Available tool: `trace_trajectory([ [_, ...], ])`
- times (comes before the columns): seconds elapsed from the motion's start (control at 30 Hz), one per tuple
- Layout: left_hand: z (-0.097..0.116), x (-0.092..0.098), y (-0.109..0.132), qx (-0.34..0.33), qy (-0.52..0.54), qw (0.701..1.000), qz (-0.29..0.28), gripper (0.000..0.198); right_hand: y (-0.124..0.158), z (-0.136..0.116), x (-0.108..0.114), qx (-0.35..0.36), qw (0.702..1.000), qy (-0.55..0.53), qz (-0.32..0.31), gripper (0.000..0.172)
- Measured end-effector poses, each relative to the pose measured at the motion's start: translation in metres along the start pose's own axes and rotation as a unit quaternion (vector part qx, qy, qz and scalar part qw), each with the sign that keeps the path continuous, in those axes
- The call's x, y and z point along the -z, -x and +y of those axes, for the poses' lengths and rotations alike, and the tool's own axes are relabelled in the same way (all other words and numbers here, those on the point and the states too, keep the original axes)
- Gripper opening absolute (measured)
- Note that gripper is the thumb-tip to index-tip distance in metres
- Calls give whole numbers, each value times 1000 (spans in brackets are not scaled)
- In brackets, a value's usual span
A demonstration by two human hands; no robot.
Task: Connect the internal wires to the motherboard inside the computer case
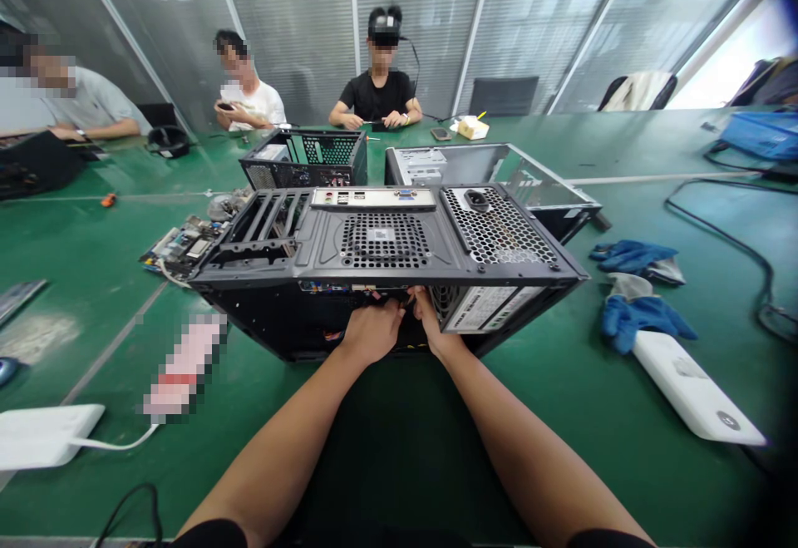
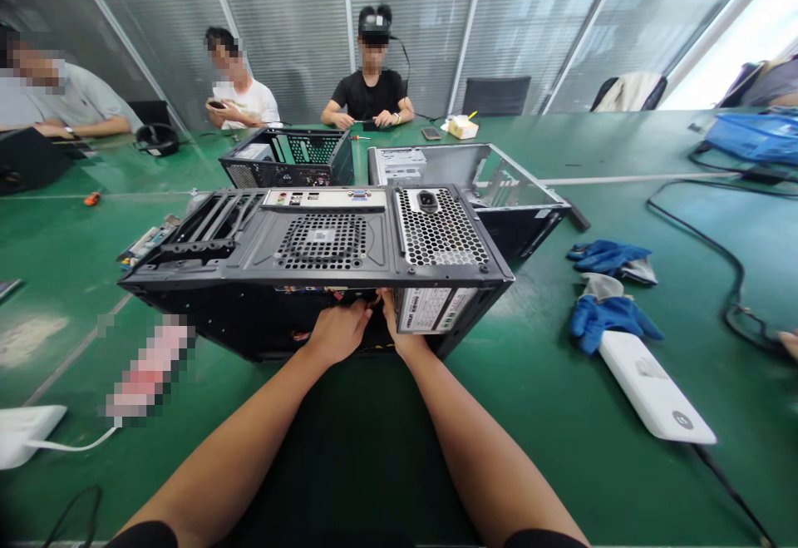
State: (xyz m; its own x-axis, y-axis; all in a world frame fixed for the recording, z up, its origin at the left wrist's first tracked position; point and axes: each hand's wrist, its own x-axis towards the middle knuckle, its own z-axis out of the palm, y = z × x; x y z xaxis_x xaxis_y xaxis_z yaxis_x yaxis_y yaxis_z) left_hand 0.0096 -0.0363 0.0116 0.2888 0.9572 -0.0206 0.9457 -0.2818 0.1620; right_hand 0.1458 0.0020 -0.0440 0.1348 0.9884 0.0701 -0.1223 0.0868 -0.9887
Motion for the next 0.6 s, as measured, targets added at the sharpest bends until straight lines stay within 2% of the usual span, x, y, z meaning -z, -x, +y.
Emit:
trace_trajectory([
  [0.3, -8, -2, -1, -10, 63, 998, 0, 38, 5, -13, -2, -6, 999, -42, -17, 50],
  [0.6, -12, -6, -2, -18, 92, 995, 26, 38, 1, -4, 0, -12, 1000, -27, -9, 50],
])
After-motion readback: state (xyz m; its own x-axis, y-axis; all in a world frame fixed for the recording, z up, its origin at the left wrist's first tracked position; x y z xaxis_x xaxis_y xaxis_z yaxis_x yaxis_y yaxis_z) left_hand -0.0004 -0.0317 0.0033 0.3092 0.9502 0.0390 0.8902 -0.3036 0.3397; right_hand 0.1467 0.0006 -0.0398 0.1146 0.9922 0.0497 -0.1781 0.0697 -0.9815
